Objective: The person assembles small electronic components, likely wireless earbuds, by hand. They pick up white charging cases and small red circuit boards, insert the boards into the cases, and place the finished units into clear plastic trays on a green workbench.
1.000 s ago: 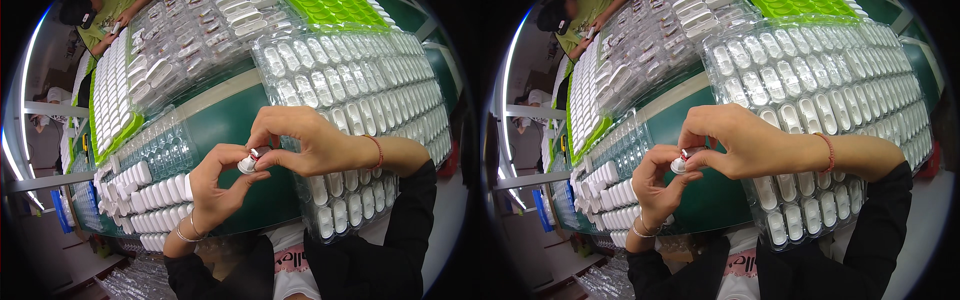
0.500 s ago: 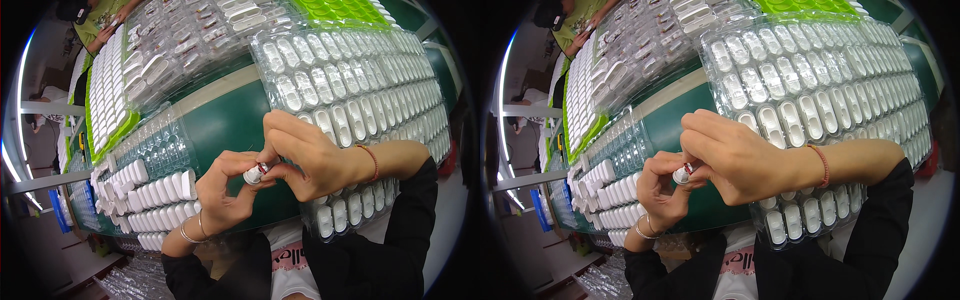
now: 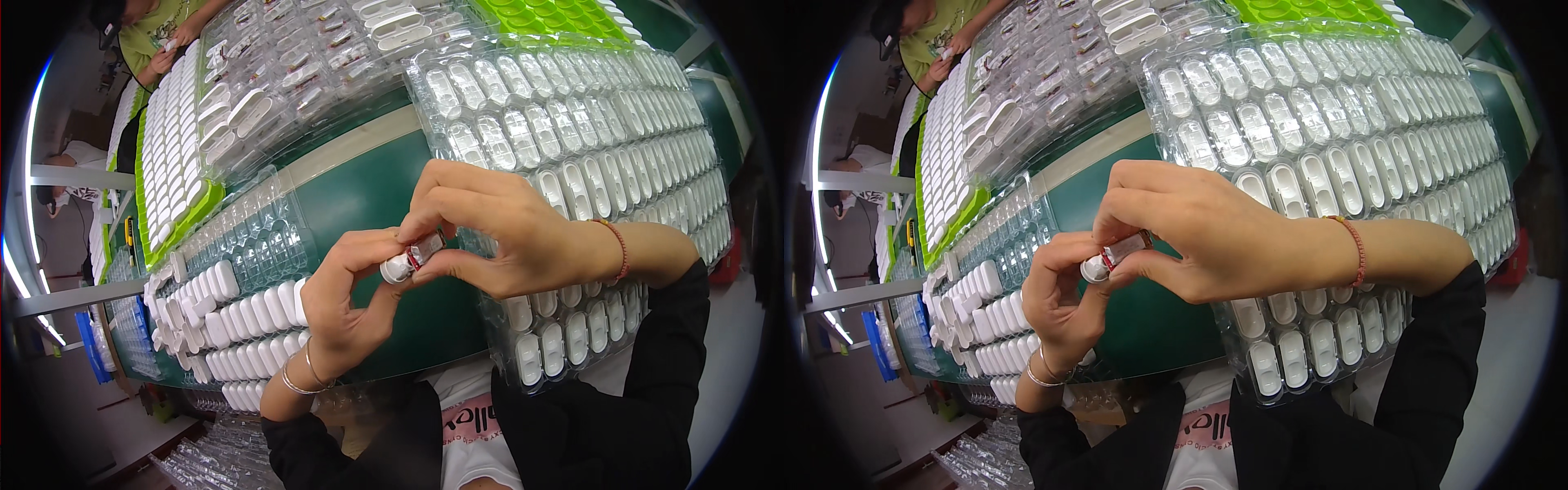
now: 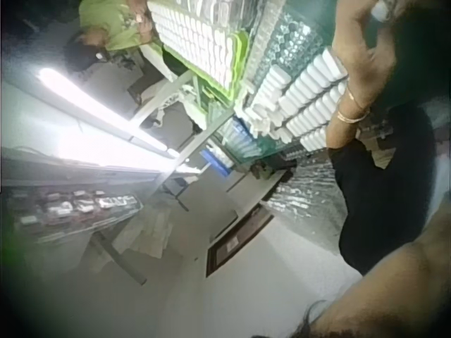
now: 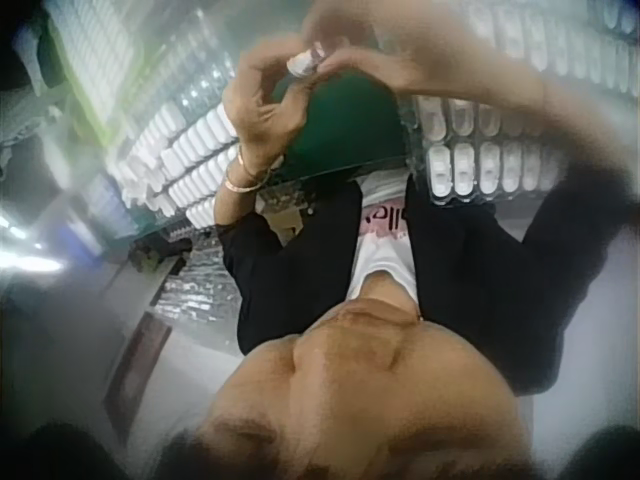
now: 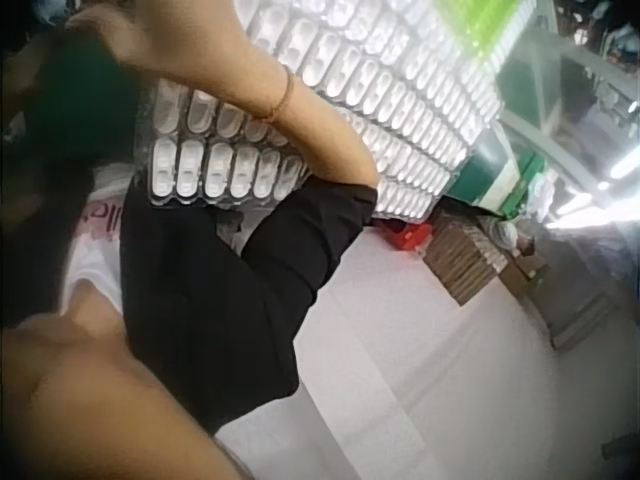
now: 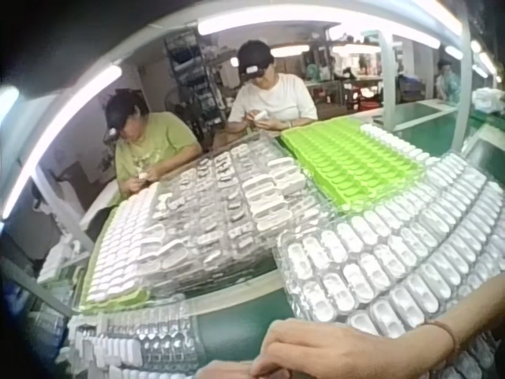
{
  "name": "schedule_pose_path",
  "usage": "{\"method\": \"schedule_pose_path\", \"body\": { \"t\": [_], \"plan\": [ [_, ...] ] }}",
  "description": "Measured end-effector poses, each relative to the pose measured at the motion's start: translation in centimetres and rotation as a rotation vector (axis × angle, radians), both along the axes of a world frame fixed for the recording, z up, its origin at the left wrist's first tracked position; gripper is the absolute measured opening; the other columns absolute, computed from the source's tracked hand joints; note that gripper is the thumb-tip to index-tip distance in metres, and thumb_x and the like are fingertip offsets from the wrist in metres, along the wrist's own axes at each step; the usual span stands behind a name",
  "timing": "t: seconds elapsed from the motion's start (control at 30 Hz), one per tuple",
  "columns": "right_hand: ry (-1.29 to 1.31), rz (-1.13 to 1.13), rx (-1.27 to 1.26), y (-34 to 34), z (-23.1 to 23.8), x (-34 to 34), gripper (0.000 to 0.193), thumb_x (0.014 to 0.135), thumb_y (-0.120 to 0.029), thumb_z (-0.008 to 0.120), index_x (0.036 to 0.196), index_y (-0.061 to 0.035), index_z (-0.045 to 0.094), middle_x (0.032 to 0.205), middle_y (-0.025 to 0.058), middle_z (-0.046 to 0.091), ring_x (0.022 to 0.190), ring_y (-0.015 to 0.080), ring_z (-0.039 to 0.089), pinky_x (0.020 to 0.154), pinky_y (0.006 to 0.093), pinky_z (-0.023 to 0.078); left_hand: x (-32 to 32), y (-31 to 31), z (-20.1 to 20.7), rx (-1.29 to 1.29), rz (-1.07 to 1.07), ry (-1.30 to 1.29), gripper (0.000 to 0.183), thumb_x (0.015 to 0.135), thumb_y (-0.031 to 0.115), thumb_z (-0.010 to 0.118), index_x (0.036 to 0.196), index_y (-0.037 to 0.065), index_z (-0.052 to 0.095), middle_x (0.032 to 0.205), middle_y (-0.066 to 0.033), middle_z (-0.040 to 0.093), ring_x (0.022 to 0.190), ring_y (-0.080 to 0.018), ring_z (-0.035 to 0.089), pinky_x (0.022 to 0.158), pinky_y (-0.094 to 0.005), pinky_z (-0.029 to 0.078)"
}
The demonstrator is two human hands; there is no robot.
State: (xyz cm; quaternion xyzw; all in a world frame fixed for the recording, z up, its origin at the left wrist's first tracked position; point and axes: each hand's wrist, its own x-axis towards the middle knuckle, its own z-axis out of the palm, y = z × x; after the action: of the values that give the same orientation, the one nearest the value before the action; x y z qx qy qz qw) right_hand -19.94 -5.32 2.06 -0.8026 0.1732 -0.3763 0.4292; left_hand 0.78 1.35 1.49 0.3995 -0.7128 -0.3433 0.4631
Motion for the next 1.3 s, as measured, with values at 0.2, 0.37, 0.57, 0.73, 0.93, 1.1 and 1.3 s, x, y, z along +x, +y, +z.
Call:
{"method": "schedule_pose_path", "body": {
  "t": [0.2,0.37,0.57,0.73,0.93,1.1,1.3],
  "plan": [
    [-0.076,-0.121,-0.226,0.3,0.0,0.5,0.036,0.069,-0.009,0.081,0.099,-0.0066,0.061,0.102,0.008,0.055,0.091,0.0278,0.056,0.074,0.0363,0.048,0.3,0.0,-0.9,-0.188,0.02,0.063,0.034,0.082,-0.014,0.067,0.111,-0.002,0.056,0.117,-0.0237,0.064,0.11,-0.0335,0.066,0.092,-0.037,0.054],
    [-0.032,-0.111,-0.334,0.4,0.5,0.2,0.035,0.068,-0.008,0.082,0.099,-0.0054,0.065,0.1,0.0099,0.058,0.086,0.0261,0.058,0.07,0.0341,0.049,0.3,0.0,-0.9,-0.187,0.018,0.041,0.035,0.081,-0.014,0.068,0.111,-0.001,0.056,0.117,-0.0241,0.064,0.111,-0.0347,0.065,0.092,-0.038,0.054],
    [-0.052,-0.091,-0.309,0.5,-0.1,0.4,0.032,0.069,-0.009,0.08,0.095,-0.0056,0.062,0.097,0.0083,0.057,0.085,0.0265,0.057,0.069,0.035,0.049,0.7,0.2,-0.8,-0.128,0.003,-0.029,0.037,0.077,-0.009,0.075,0.109,0.0,0.058,0.111,-0.0217,0.067,0.105,-0.0306,0.068,0.088,-0.0352,0.055],
    [-0.036,-0.07,-0.215,0.7,-0.3,0.4,0.029,0.07,-0.005,0.078,0.094,-0.0038,0.06,0.093,0.0088,0.056,0.082,0.0271,0.056,0.066,0.0358,0.047,0.4,0.7,-0.2,0.01,-0.005,-0.009,0.037,0.075,-0.006,0.079,0.105,0.0,0.059,0.104,-0.0195,0.069,0.095,-0.026,0.07,0.081,-0.0329,0.056],
    [-0.094,-0.043,-0.222,0.9,-0.4,0.5,0.025,0.068,0.002,0.076,0.088,0.0013,0.061,0.085,0.0127,0.053,0.069,0.0267,0.052,0.056,0.0352,0.04,-0.6,1.3,0.1,0.087,-0.014,0.075,0.035,0.075,-0.007,0.078,0.103,0.0,0.059,0.101,-0.0183,0.07,0.091,-0.0234,0.07,0.077,-0.031,0.056],
    [-0.112,-0.057,-0.211,1.8,-0.5,0.3,0.024,0.069,0.003,0.075,0.086,0.0024,0.058,0.08,0.0127,0.051,0.065,0.0269,0.049,0.054,0.0353,0.037,-0.3,1.3,0.1,0.118,-0.071,0.055,0.034,0.075,-0.01,0.077,0.103,0.0,0.058,0.102,-0.0183,0.07,0.091,-0.0234,0.07,0.078,-0.0309,0.056],
    [-0.149,0.016,-0.312,1.2,-0.2,0.3,0.03,0.072,-0.006,0.075,0.094,-0.0032,0.055,0.095,0.0121,0.049,0.081,0.0301,0.051,0.067,0.0378,0.045,0.2,0.3,-0.3,-0.043,-0.169,0.126,0.039,0.075,-0.013,0.074,0.107,0.002,0.058,0.11,-0.021,0.068,0.097,-0.0284,0.07,0.079,-0.0339,0.056]
  ]
}}
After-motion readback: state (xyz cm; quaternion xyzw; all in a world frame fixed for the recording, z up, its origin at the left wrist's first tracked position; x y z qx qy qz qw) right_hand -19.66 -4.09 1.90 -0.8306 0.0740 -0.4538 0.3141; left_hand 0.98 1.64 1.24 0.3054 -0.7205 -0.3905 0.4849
